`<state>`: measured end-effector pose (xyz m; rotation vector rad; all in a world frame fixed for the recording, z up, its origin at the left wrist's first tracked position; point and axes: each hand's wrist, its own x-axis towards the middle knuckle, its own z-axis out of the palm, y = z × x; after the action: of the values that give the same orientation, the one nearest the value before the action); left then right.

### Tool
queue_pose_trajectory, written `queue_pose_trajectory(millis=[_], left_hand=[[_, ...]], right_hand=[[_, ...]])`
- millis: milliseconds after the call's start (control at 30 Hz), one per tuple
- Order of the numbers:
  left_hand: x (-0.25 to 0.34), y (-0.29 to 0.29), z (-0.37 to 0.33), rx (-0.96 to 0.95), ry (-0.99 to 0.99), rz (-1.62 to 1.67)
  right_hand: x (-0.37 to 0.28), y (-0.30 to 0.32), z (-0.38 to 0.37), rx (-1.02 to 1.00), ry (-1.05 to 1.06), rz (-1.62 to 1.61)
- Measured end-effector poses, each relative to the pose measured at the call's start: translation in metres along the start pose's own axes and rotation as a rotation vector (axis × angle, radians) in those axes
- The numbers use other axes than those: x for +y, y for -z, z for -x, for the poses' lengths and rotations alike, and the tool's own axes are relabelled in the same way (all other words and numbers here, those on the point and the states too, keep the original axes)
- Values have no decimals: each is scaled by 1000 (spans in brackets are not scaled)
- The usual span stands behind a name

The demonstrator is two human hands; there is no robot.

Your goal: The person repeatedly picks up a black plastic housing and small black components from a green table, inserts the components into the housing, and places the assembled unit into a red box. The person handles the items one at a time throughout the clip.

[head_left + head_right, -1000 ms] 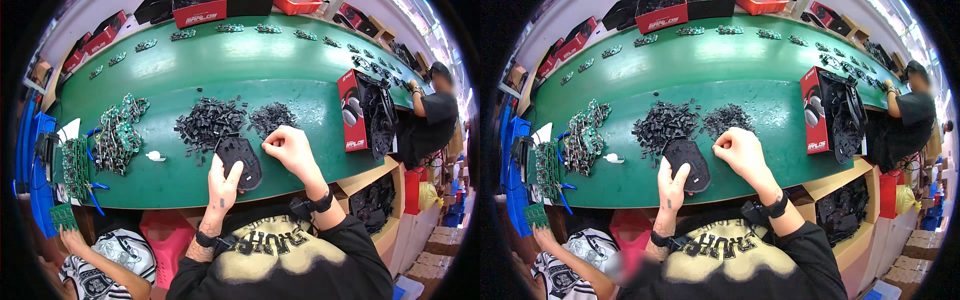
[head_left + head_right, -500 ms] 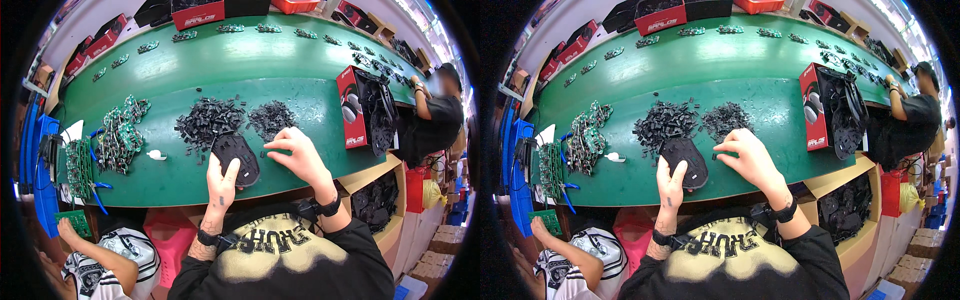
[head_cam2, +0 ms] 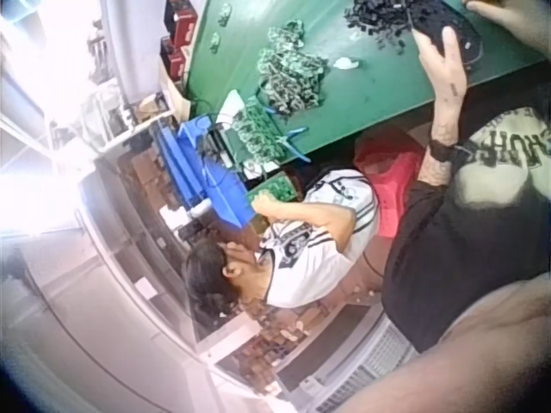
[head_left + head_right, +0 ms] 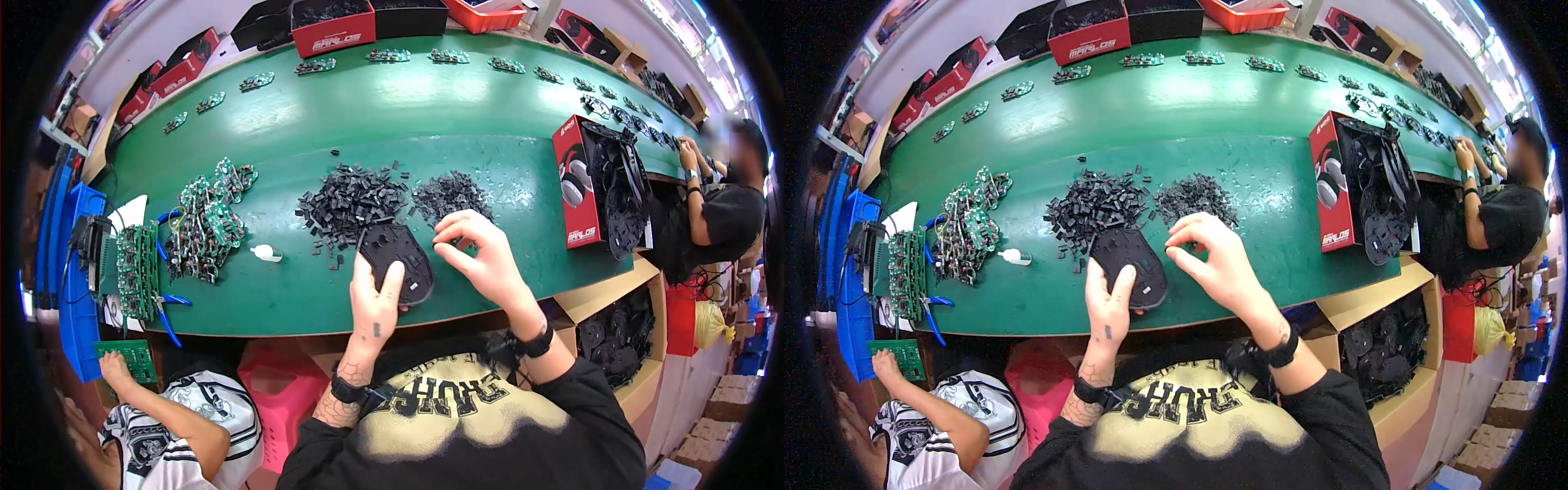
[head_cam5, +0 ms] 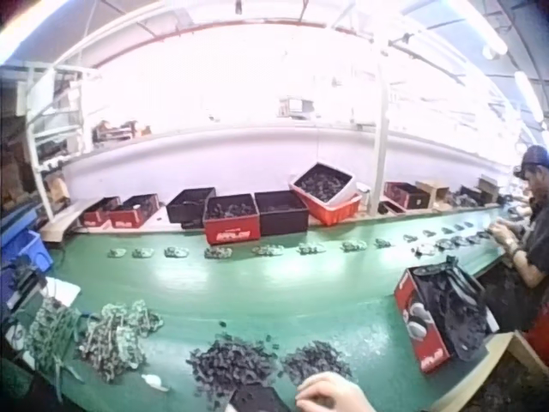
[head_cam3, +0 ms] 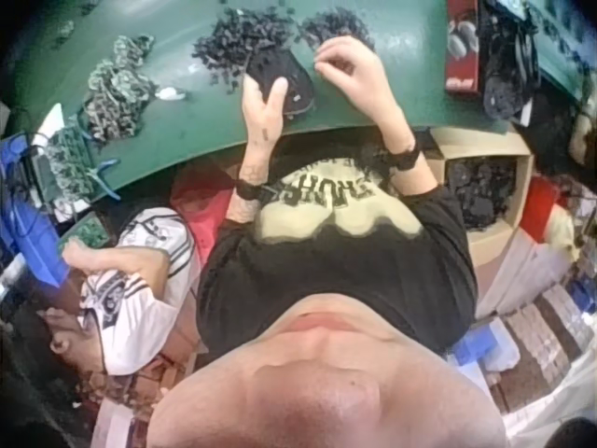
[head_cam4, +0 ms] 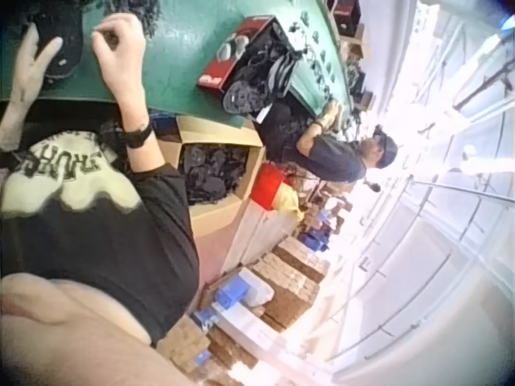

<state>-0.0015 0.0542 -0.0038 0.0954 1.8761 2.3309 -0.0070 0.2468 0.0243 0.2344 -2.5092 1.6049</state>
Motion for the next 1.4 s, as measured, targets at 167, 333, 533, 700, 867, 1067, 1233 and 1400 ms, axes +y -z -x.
queue_pose_trajectory(millis=[167,333,533,700,867,1067,1233,1400], left_hand=[[-4,-12,2,3,-184,-102],[-3,-23,-3,-24,-232,-125],[7,-34,-19,-166,-211,-236],[54,-47,-42,-219,-459,-714],[78,-65,-83,-561,-708,-1024],[75,-86,-148,-443,-637,-947],[42,-110,-239,-222,-445,-958],[-9,-172,-301,-142,-438,-1108]], right_hand=[[-13,-22,16,18,-390,-520],[2,-18,17,99,-310,-611],[1,9,14,-46,-528,-900],[12,46,19,71,-372,-749],[16,71,16,30,-401,-642],[59,85,9,405,-202,-153],[67,64,8,343,77,363],[76,62,10,330,123,402]])
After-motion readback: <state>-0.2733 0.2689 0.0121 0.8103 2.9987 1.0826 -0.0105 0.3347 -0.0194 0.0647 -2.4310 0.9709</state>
